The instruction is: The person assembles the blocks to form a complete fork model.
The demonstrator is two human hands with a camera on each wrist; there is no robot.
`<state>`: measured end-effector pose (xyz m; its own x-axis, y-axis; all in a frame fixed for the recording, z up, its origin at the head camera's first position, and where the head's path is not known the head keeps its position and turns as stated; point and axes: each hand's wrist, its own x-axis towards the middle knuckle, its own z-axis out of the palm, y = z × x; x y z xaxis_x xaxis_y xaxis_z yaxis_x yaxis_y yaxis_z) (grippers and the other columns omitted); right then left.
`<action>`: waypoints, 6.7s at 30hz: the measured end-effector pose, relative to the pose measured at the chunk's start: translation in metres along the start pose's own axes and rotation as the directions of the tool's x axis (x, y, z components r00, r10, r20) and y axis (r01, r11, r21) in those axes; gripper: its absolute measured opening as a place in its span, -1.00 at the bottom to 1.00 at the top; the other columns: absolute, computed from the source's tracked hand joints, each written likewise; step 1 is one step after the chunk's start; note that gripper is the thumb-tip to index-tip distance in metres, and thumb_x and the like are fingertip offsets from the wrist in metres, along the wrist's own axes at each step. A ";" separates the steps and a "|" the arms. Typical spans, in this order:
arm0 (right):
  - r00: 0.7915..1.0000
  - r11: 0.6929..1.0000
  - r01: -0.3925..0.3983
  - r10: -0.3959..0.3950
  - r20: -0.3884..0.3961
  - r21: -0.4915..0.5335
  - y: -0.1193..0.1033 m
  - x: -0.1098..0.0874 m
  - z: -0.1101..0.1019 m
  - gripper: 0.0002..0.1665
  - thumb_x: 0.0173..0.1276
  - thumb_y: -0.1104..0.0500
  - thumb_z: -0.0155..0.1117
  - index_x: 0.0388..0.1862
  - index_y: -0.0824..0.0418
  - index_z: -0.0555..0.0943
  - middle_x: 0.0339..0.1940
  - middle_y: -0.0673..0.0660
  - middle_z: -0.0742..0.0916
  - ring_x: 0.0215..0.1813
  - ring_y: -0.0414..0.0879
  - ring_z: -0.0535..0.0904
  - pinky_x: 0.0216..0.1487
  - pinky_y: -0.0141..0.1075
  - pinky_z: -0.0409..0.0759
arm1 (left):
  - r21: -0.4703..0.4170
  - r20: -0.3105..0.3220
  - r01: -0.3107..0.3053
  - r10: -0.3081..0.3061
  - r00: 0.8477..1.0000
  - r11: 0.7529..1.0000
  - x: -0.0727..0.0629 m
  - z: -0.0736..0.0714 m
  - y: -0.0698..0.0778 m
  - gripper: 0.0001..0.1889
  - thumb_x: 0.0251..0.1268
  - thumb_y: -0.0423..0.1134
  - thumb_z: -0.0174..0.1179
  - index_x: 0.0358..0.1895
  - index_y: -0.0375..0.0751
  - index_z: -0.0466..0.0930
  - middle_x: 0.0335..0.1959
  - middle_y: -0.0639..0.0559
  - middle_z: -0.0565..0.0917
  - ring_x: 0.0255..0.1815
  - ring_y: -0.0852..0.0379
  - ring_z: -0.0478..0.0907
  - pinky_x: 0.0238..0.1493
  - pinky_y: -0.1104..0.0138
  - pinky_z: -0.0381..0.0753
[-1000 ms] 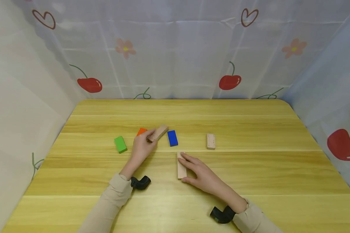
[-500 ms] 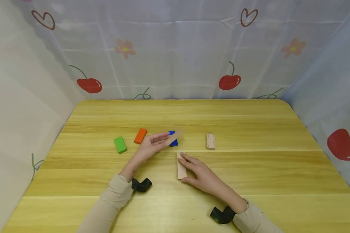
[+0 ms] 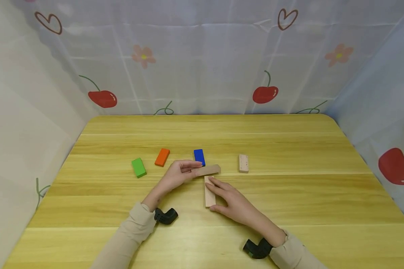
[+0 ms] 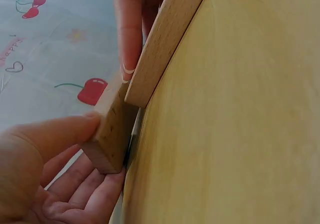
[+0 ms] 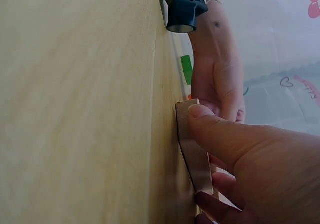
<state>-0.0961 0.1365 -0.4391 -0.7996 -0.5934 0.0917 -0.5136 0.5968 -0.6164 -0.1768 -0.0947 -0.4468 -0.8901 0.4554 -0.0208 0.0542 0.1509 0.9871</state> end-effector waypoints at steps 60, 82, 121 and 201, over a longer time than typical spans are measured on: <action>0.948 0.983 -0.117 0.153 -0.278 0.140 0.053 0.007 -0.063 -0.44 0.27 0.32 0.28 0.25 0.38 0.43 0.20 0.32 0.50 0.18 0.21 0.42 0.10 0.04 0.43 | 0.487 0.083 -0.268 0.261 0.962 0.831 0.010 0.017 -0.010 -0.52 0.12 -0.17 0.36 0.13 -0.23 0.57 0.15 -0.06 0.51 0.21 -0.02 0.38 0.21 0.17 0.31; 0.949 0.962 -0.181 0.225 -0.219 0.205 0.093 0.007 -0.075 -0.35 0.21 0.35 0.33 0.27 0.28 0.32 0.00 0.34 0.56 0.06 0.22 0.47 0.05 0.05 0.42 | 0.467 0.110 -0.266 0.243 0.964 0.844 0.011 0.015 -0.010 -0.52 0.14 -0.18 0.35 0.16 -0.20 0.55 0.18 -0.04 0.49 0.23 0.02 0.35 0.22 0.21 0.30; 0.973 0.726 -0.230 0.178 0.146 0.648 0.014 -0.031 -0.015 -0.60 0.25 0.32 0.30 0.03 0.44 0.46 -0.32 0.19 0.58 -0.37 -0.10 0.58 -0.34 -0.36 0.56 | 0.439 0.178 -0.293 0.237 0.955 0.849 0.013 0.021 -0.013 -0.50 0.20 -0.17 0.29 0.21 -0.25 0.50 0.24 -0.08 0.43 0.27 0.00 0.31 0.24 0.19 0.27; 0.983 0.980 0.078 -0.106 -0.152 -0.184 -0.018 -0.036 0.019 -0.46 0.12 0.01 0.45 0.12 -0.06 0.58 -0.31 -0.28 0.57 -0.29 -0.32 0.30 -0.28 -0.36 0.32 | 0.447 0.199 -0.319 0.255 0.946 0.836 0.027 0.013 -0.006 -0.50 0.22 -0.17 0.28 0.22 -0.22 0.49 0.25 -0.04 0.43 0.29 0.05 0.28 0.25 0.24 0.25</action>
<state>-0.0523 0.1368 -0.4464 -0.7784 -0.5646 0.2744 -0.6225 0.6380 -0.4533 -0.1948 -0.0719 -0.4557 -0.7386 0.6437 0.2003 0.5313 0.3728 0.7608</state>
